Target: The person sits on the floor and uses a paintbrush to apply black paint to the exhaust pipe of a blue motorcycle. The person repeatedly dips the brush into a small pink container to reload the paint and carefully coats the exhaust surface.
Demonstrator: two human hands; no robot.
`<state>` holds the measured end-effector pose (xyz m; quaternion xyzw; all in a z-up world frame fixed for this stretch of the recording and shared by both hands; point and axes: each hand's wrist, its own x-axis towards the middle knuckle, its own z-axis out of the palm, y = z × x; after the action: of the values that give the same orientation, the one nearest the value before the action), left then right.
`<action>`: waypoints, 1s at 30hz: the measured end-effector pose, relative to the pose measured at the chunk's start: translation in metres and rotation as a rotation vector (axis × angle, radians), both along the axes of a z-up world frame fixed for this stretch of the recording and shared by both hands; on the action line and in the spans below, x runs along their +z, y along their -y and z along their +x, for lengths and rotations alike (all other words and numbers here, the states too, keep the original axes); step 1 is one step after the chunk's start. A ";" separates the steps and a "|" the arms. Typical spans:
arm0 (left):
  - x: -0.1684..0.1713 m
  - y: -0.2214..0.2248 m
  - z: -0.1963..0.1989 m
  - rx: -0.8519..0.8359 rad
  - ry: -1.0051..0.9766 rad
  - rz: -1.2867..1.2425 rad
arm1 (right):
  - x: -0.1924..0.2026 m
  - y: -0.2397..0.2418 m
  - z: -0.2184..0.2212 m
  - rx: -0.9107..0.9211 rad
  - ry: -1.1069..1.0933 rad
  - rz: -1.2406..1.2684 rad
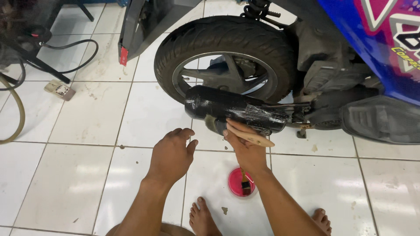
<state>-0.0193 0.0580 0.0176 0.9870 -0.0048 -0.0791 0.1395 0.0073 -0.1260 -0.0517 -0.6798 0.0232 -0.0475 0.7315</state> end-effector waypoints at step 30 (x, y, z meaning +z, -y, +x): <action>-0.008 0.008 0.003 -0.038 -0.022 0.002 | 0.025 0.006 0.001 -0.061 -0.080 -0.070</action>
<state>-0.0158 0.0503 0.0098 0.9860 -0.0220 -0.0926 0.1369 0.0086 -0.1323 -0.0270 -0.7052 0.0715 -0.0433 0.7040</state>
